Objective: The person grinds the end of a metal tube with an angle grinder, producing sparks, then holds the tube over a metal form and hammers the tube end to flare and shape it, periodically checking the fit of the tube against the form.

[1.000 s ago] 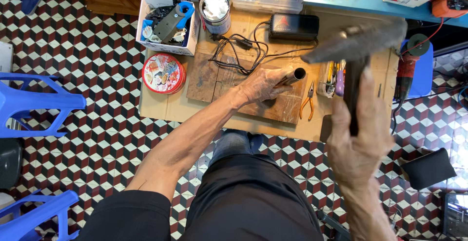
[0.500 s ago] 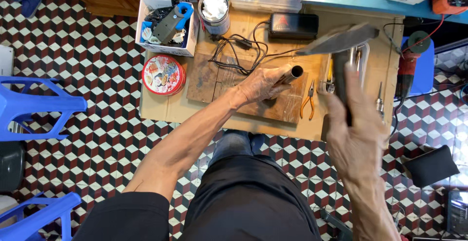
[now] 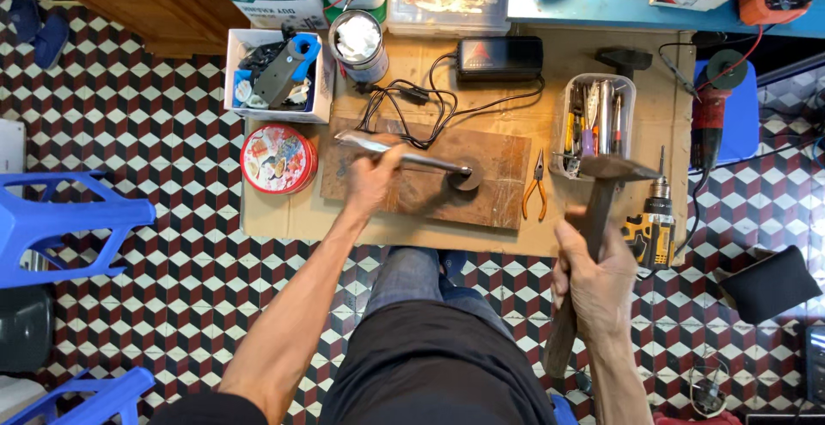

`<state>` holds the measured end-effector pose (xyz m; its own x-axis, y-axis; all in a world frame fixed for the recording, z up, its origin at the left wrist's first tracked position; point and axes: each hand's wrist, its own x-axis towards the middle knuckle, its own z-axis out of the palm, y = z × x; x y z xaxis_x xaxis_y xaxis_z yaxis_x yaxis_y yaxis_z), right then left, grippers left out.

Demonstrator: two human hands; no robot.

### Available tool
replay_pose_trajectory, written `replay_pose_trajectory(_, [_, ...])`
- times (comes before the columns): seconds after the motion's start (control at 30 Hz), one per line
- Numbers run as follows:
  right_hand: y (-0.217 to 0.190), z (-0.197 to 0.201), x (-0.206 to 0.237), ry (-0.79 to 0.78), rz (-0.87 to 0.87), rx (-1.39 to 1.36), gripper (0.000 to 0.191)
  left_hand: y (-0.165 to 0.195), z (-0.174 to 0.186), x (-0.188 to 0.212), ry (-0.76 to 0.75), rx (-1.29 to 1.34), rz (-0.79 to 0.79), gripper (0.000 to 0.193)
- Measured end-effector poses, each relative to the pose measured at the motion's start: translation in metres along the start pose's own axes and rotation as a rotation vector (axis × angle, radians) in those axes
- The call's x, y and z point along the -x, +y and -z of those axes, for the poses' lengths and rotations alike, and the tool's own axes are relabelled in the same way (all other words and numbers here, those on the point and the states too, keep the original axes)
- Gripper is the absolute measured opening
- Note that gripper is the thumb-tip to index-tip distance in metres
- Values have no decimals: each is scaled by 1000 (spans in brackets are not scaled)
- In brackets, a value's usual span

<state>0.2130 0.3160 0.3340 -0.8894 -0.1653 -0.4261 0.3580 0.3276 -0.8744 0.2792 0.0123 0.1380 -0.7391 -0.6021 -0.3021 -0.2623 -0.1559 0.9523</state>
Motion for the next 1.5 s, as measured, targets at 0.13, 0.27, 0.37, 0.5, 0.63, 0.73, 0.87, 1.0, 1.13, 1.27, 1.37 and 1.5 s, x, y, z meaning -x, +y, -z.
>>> replay_pose_trajectory(0.13, [47, -14, -48, -71, -116, 9, 23, -55, 28, -5, 136, 585, 286, 23])
replay_pose_trajectory(0.27, [93, -49, -93, -133, -206, 21, 25, -96, 20, -16, 272, 749, 556, 26])
replay_pose_trajectory(0.37, [114, -72, -113, -112, -309, 245, 25, -104, 22, -20, 284, 578, 669, 41])
replay_pose_trajectory(0.5, [128, -90, -122, -98, -315, 153, 27, -67, 23, -23, 76, -347, 731, 63])
replay_pose_trajectory(0.63, [135, -94, -116, -22, -387, 170, 26, -42, -2, -36, -106, -947, -681, 51])
replay_pose_trajectory(0.73, [139, -93, -112, -2, -399, 158, 26, -44, -29, -66, -444, -896, -567, 52])
replay_pose_trajectory(0.87, [149, -93, -117, 60, -435, 85, 29, -45, -31, -76, -569, -807, -308, 42])
replay_pose_trajectory(1.0, [162, -92, -135, 60, -398, 317, 32, -23, -46, -64, -462, -656, -235, 42])
replay_pose_trajectory(1.13, [171, -91, -158, 75, -188, 388, 33, 12, -86, -58, -291, -481, -248, 45])
replay_pose_trajectory(1.27, [181, -89, -186, 3, -346, 326, 33, 40, -121, -68, -230, -384, -314, 50])
replay_pose_trajectory(1.37, [198, -88, -202, -21, -314, 249, 31, 56, -139, -76, -211, -317, -303, 50])
replay_pose_trajectory(1.5, [223, -86, -210, 17, -114, 442, 32, 69, -157, -85, -239, -99, 112, 55])
